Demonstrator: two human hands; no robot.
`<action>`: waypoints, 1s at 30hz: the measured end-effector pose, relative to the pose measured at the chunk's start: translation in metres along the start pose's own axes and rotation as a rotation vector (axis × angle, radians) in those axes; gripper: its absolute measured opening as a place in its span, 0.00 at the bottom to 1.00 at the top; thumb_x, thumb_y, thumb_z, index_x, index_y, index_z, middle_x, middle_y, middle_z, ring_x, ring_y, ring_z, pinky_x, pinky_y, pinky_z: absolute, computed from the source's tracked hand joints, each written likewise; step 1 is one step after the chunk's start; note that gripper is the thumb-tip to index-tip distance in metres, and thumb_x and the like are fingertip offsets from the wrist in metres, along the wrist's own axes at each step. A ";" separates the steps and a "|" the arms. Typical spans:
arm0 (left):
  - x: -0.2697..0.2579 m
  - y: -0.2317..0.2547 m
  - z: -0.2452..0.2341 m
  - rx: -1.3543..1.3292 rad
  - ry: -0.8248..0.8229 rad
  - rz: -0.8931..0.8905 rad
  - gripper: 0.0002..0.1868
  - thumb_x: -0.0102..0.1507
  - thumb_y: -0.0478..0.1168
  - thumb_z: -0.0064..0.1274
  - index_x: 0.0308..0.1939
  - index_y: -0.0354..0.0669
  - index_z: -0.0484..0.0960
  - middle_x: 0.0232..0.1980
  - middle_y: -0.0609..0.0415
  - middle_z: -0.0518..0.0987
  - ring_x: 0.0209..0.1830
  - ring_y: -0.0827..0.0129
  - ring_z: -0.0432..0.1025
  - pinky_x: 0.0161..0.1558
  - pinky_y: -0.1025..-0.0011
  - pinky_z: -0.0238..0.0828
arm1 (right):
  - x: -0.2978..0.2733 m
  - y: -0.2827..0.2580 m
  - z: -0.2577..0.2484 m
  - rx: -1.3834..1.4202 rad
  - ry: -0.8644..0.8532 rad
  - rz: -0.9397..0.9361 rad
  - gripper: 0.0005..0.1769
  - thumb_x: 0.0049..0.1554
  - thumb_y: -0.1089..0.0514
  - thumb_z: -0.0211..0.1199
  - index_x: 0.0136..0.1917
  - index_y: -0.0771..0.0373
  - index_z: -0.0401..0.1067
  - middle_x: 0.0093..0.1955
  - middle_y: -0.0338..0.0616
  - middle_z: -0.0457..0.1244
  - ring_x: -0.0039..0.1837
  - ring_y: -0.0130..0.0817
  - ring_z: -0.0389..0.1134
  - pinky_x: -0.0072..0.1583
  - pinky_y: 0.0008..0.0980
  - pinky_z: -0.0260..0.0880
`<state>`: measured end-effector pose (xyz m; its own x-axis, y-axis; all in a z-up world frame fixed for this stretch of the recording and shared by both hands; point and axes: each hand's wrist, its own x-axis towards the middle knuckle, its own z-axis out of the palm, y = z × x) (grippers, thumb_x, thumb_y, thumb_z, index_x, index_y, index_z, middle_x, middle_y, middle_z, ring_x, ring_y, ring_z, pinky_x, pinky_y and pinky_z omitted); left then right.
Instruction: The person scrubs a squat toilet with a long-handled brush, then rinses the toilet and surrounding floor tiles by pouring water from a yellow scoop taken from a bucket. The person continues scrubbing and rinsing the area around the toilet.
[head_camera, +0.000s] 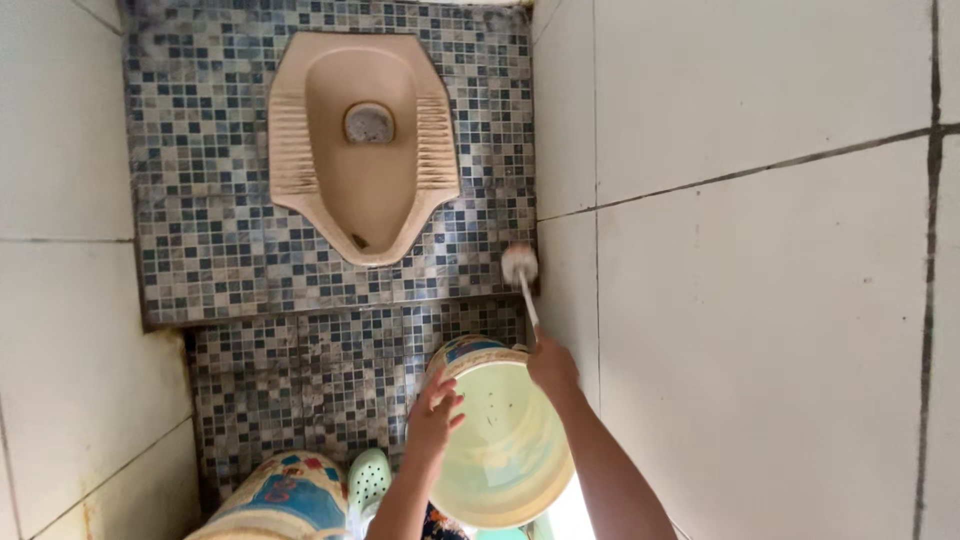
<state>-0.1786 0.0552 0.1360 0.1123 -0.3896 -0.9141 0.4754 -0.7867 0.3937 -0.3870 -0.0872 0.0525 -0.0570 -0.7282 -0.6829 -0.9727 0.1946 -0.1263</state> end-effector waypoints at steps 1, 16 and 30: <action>0.002 0.000 0.007 0.031 -0.023 0.007 0.29 0.70 0.40 0.41 0.77 0.64 0.62 0.73 0.56 0.71 0.66 0.62 0.73 0.62 0.61 0.78 | 0.018 -0.004 0.000 0.019 0.050 -0.028 0.27 0.63 0.53 0.51 0.75 0.47 0.65 0.55 0.61 0.69 0.55 0.58 0.71 0.58 0.52 0.72; 0.006 -0.015 0.021 0.112 -0.119 0.039 0.29 0.70 0.42 0.42 0.76 0.63 0.63 0.72 0.53 0.73 0.64 0.63 0.75 0.61 0.63 0.77 | 0.034 0.048 0.049 0.110 0.190 -0.254 0.26 0.62 0.58 0.53 0.73 0.54 0.65 0.48 0.61 0.68 0.45 0.56 0.70 0.47 0.51 0.71; 0.017 0.004 0.018 0.153 -0.161 0.028 0.27 0.71 0.43 0.44 0.75 0.63 0.66 0.73 0.52 0.72 0.65 0.63 0.74 0.61 0.62 0.77 | -0.021 0.052 0.064 0.230 0.058 -0.101 0.28 0.61 0.57 0.49 0.74 0.45 0.65 0.55 0.61 0.68 0.55 0.57 0.72 0.56 0.50 0.73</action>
<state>-0.1902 0.0372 0.1238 -0.0232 -0.4740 -0.8802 0.3346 -0.8334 0.4399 -0.4215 -0.0194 0.0142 0.0185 -0.7867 -0.6171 -0.8979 0.2583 -0.3563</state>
